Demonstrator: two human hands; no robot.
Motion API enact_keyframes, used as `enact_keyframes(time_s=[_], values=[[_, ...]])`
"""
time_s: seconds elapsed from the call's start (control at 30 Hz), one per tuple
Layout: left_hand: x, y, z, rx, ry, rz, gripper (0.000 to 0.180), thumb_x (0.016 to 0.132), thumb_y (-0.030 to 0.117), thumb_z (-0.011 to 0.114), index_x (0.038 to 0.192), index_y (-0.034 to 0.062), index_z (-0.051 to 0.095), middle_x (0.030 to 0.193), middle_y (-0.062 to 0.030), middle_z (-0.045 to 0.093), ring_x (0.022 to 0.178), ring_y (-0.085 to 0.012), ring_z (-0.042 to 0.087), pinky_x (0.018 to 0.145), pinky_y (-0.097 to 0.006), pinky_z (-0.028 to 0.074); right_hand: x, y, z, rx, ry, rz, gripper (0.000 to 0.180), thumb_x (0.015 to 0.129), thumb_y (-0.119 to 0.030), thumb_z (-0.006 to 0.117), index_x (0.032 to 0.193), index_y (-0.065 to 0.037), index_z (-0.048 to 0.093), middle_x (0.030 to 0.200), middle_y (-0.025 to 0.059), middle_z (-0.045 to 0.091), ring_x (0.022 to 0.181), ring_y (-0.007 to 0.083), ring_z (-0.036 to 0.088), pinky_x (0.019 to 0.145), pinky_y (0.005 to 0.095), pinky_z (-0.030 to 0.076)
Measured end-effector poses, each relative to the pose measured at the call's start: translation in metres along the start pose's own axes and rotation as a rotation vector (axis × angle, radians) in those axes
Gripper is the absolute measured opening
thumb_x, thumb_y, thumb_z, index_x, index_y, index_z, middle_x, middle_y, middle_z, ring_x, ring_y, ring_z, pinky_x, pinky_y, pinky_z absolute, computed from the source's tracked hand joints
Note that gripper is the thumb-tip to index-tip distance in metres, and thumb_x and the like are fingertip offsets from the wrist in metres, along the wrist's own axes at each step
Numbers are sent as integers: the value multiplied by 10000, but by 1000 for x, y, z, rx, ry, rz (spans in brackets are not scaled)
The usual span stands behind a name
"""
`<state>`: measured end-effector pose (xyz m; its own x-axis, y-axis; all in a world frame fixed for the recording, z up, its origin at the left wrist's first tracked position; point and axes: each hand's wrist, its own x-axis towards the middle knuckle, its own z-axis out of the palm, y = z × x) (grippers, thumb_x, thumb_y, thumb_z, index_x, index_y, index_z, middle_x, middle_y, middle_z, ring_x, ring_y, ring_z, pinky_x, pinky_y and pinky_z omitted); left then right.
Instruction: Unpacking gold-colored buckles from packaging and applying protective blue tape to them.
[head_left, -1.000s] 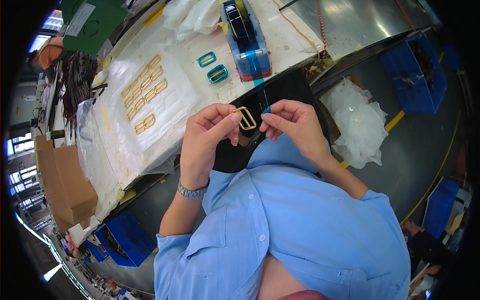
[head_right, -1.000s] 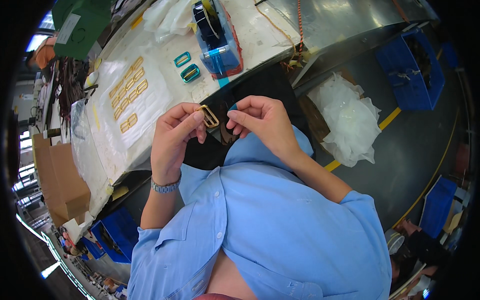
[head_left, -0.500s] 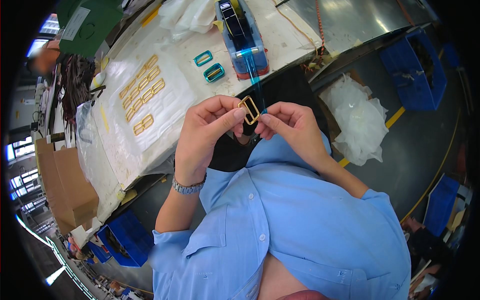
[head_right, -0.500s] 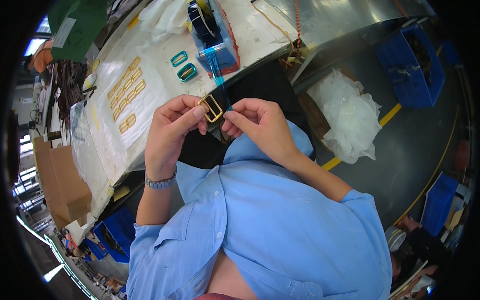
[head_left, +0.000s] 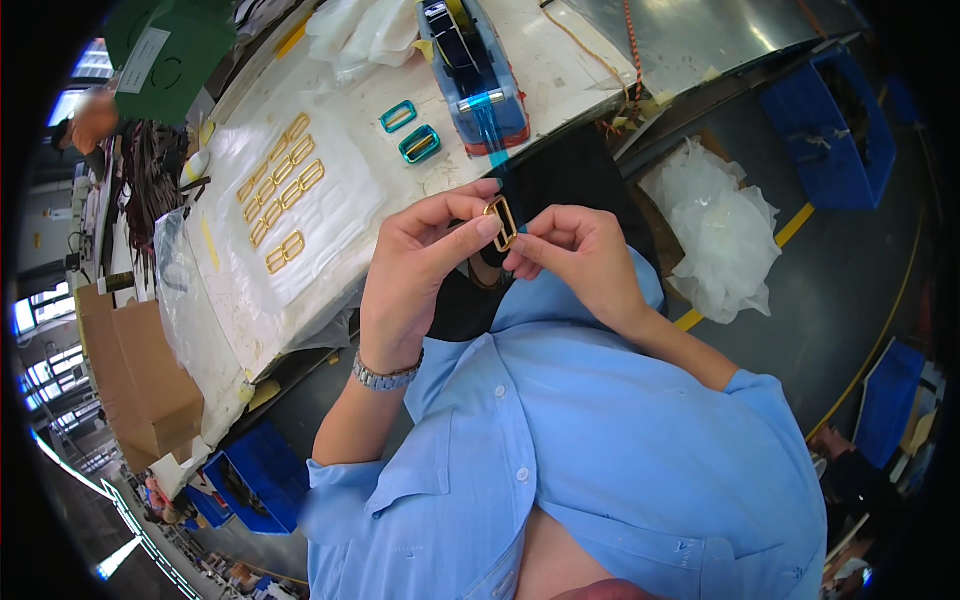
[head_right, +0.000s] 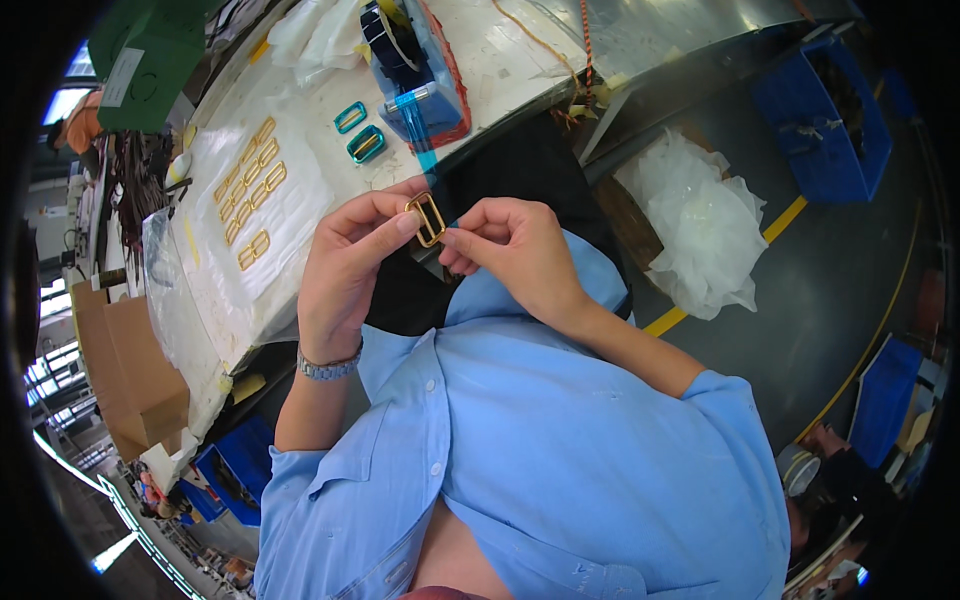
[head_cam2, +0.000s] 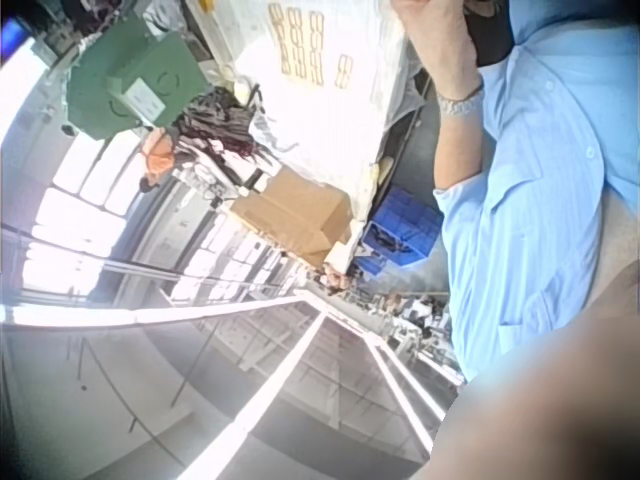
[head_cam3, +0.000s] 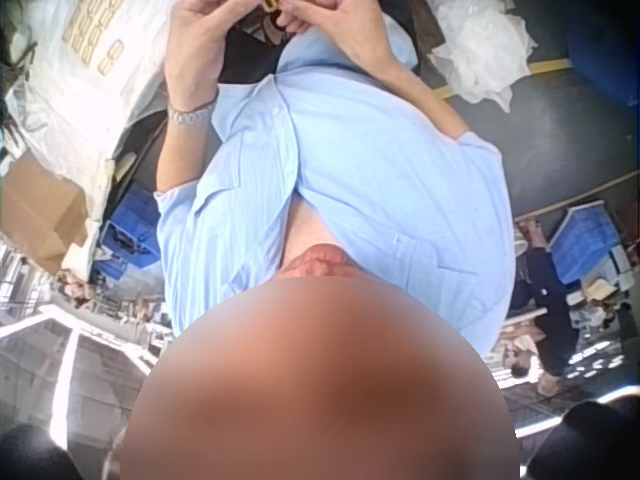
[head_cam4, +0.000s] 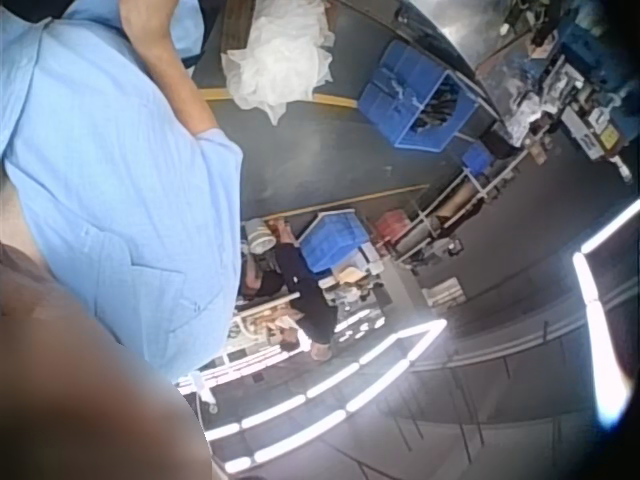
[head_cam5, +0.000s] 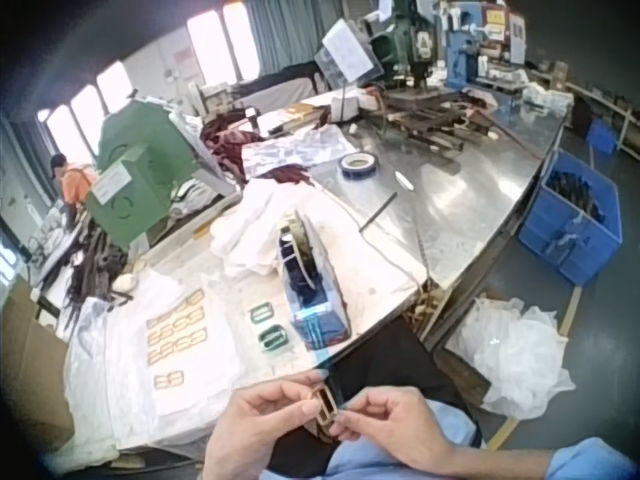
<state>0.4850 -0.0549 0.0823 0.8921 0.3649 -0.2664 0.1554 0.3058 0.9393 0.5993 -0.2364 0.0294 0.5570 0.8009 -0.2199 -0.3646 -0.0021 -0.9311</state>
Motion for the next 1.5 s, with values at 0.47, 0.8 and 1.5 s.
enact_keyframes(time_s=[0.47,0.8,1.5], values=[[6,-6,7,14,50,-68,158,987,111,809,1065,-21,772,1016,-48,771,998,-102,704,908,-258,535,-5,-3,3,-61,21,-4,120,1041,-70,729,1028,49,742,934,130,806,829,147,767,761,278,620],[11,-6,8,63,-1,-99,171,1035,140,756,1079,-25,745,1177,-173,793,1002,-146,729,948,-304,561,-6,-2,4,-112,44,-6,134,1046,-75,724,1065,57,743,942,130,809,831,149,774,766,281,627],[31,1,-13,-10,-82,-320,183,1046,162,746,1114,-7,737,1182,-147,788,1051,-178,754,1005,-352,601,14,-2,-23,-427,-35,-363,619,876,-44,852,1457,-10,641,1218,108,777,1051,178,754,907,316,605]])
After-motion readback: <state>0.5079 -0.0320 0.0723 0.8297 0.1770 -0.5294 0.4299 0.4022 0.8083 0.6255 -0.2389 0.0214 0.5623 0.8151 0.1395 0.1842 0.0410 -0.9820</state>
